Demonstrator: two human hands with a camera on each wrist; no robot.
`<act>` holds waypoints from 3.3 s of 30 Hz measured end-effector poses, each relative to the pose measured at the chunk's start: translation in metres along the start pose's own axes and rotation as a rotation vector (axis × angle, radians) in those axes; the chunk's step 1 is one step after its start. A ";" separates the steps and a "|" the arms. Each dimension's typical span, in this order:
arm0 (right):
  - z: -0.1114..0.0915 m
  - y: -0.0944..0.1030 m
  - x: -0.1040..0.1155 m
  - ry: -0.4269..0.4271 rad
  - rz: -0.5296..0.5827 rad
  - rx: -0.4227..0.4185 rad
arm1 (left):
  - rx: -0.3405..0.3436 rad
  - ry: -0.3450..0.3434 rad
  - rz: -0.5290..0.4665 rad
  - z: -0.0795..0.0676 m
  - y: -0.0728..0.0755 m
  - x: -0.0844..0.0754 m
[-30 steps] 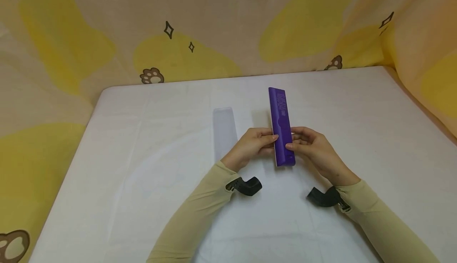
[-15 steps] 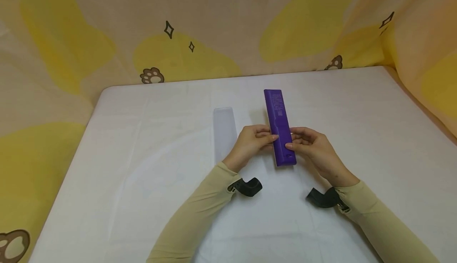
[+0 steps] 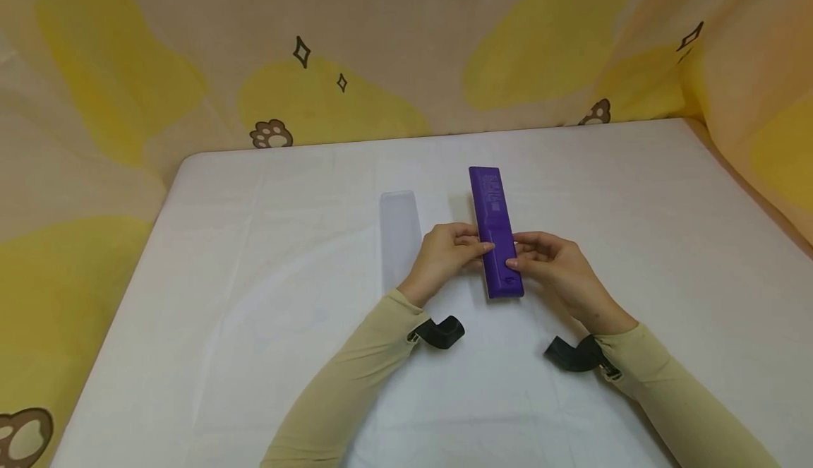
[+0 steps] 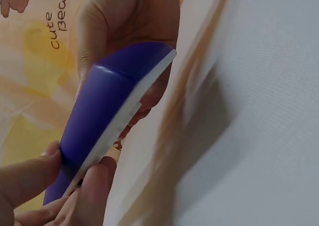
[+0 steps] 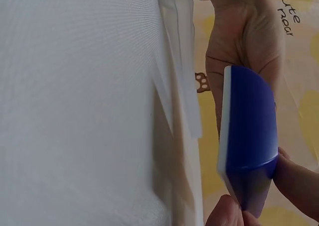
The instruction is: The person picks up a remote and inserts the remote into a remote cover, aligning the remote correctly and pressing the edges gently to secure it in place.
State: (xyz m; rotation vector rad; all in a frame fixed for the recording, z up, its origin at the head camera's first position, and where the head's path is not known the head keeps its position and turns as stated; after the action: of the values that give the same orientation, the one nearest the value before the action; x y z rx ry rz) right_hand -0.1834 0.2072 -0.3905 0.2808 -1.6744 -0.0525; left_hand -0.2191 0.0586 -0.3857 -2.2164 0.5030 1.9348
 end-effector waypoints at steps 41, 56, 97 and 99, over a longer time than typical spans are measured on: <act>0.004 0.002 -0.006 -0.020 -0.226 0.017 | 0.031 0.011 0.262 0.003 -0.006 0.013; 0.005 0.002 -0.004 -0.012 -0.338 0.010 | 0.016 -0.035 0.387 0.002 -0.007 0.007; 0.007 0.008 -0.005 0.011 -0.268 -0.029 | -0.014 -0.001 0.412 0.002 0.001 0.008; 0.007 0.009 -0.004 0.021 -0.233 -0.031 | -0.011 0.005 0.399 0.002 0.003 0.007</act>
State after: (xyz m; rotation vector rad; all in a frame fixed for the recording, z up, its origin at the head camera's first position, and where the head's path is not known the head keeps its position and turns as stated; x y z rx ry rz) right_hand -0.1910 0.2155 -0.3935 0.4508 -1.6118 -0.2489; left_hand -0.2210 0.0558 -0.3925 -2.2628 1.0043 2.1112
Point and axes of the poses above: each hand's wrist, its own z-axis towards the middle knuckle, its own y-axis out of the back of the hand, x = y × z, the point moved 9 cm from there along z, towards the middle knuckle, and after that the axes turned 2 degrees about -z, right-handed, at the moved point
